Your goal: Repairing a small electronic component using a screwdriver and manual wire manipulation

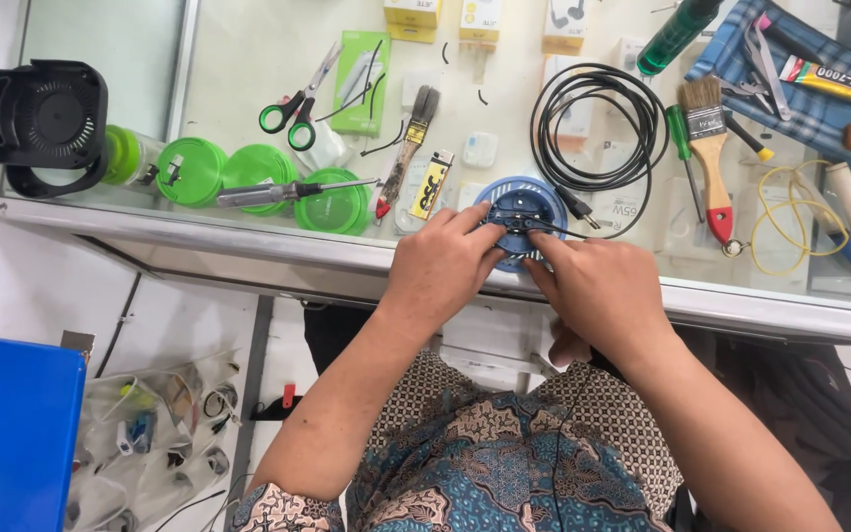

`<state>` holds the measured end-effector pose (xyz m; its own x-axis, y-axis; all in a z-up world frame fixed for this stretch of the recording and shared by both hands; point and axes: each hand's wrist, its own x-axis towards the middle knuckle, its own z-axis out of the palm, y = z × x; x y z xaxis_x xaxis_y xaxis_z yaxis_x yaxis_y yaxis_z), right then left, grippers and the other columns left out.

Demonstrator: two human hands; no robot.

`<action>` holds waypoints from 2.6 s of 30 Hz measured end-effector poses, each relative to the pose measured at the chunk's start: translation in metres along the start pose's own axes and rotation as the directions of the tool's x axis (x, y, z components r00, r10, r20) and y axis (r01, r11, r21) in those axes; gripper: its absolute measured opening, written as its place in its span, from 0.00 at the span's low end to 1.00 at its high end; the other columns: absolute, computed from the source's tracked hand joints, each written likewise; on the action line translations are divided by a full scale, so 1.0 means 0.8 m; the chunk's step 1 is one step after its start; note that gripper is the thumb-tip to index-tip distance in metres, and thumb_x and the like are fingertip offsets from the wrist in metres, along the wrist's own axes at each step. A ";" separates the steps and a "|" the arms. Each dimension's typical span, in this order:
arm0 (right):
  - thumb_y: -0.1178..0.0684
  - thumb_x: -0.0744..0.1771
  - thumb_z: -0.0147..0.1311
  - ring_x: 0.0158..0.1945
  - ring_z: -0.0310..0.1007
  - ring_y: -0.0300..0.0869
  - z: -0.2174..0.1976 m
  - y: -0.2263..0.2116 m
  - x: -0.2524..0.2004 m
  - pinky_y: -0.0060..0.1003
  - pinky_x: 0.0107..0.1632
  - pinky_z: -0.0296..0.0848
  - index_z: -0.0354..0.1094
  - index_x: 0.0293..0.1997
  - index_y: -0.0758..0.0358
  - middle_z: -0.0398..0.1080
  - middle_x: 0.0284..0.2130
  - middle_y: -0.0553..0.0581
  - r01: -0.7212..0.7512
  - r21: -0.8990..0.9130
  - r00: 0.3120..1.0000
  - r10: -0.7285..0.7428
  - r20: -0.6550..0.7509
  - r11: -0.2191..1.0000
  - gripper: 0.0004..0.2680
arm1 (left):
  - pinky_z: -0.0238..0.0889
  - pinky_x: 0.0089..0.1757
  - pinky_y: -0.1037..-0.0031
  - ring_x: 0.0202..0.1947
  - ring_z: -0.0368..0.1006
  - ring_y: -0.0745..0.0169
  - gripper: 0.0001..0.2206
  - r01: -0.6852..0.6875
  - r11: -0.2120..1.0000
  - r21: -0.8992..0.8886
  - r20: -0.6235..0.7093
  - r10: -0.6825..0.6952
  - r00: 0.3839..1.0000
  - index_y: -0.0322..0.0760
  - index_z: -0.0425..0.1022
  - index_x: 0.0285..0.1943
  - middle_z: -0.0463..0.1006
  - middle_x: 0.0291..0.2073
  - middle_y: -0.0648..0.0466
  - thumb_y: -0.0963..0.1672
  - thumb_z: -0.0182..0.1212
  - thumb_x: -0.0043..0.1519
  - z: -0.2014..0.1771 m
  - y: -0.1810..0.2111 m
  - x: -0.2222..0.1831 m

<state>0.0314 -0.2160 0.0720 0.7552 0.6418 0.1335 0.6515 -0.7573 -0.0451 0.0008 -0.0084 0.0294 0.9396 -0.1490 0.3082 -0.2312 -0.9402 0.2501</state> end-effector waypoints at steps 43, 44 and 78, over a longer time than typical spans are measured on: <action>0.51 0.67 0.66 0.38 0.72 0.41 0.015 0.036 0.012 0.34 0.44 0.74 0.78 0.46 0.45 0.71 0.30 0.43 0.002 0.190 0.928 0.069 -0.367 0.982 0.06 | 0.78 0.38 0.66 0.50 0.75 0.62 0.09 0.000 0.997 -0.082 -0.082 -0.007 0.997 0.59 0.77 0.45 0.77 0.49 0.64 0.50 0.68 0.58 0.001 -0.006 -0.002; 0.53 0.65 0.67 0.42 0.72 0.42 0.010 0.034 0.018 0.36 0.46 0.74 0.78 0.43 0.46 0.71 0.35 0.44 0.066 0.183 0.921 0.010 -0.389 0.981 0.05 | 0.78 0.38 0.67 0.49 0.75 0.63 0.09 -0.005 0.997 -0.080 -0.081 -0.002 0.997 0.59 0.77 0.45 0.77 0.49 0.64 0.50 0.69 0.58 0.001 -0.006 -0.001; 0.54 0.64 0.60 0.38 0.70 0.41 0.039 0.028 0.078 0.39 0.42 0.60 0.70 0.27 0.47 0.72 0.26 0.43 0.266 -0.040 0.890 -0.261 -0.374 0.963 0.06 | 0.73 0.40 0.73 0.49 0.75 0.66 0.09 -0.042 0.998 -0.039 -0.251 0.031 0.968 0.61 0.78 0.46 0.79 0.51 0.66 0.51 0.67 0.59 0.021 -0.007 -0.010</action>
<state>0.0952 -0.1895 0.0485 0.4748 0.7234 0.5011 0.8253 -0.5638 0.0319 -0.0009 -0.0069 0.0105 0.8386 -0.0961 0.5362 -0.2799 -0.9204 0.2729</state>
